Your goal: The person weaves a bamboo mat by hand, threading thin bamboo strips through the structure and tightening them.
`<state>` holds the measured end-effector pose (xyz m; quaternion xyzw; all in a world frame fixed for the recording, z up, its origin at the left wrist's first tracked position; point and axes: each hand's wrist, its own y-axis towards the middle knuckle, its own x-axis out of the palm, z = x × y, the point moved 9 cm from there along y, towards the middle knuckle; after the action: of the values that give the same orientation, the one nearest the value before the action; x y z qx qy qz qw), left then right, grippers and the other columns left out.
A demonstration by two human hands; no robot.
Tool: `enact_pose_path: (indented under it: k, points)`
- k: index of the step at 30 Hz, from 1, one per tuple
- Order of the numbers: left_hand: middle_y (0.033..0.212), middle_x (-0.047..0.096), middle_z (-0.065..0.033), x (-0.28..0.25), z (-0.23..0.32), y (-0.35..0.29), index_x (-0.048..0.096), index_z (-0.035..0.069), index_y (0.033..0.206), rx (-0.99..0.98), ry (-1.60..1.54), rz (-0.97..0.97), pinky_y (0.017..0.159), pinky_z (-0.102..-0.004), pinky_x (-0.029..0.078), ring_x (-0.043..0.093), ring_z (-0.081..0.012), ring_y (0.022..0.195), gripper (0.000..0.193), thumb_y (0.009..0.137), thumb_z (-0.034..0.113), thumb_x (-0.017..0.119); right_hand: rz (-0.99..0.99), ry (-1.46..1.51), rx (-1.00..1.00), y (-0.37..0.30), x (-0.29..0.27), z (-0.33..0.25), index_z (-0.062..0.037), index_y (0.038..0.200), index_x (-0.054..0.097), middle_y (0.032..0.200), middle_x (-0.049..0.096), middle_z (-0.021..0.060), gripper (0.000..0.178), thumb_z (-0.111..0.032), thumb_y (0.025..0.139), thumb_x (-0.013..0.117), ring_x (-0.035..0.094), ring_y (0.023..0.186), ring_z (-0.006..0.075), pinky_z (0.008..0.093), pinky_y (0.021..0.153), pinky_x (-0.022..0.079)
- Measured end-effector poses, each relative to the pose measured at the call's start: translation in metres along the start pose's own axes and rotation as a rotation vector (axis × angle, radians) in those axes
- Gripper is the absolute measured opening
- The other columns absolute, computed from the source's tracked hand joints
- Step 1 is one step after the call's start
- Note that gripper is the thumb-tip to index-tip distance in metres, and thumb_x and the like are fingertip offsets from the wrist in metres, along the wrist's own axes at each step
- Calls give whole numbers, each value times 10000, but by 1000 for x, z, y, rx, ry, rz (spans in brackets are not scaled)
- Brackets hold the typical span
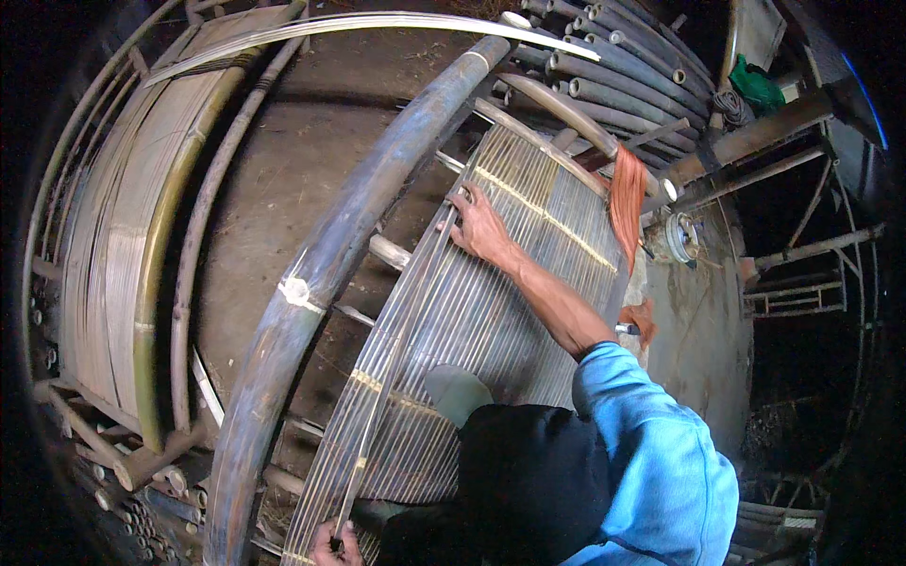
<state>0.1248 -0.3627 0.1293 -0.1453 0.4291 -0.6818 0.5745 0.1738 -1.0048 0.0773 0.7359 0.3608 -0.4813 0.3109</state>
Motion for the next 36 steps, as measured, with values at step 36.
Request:
enact_pose_path:
  k: [36]
  points:
    - [1138, 641, -230, 122, 97, 70, 636, -23, 1188, 1012, 643, 16, 985, -488, 409, 571, -406, 1067, 351, 843, 29, 677, -294, 123, -452, -62, 46, -142, -31, 1270, 602, 1375, 491, 253, 613, -257, 737, 802, 459, 1296, 409, 508, 1071, 362]
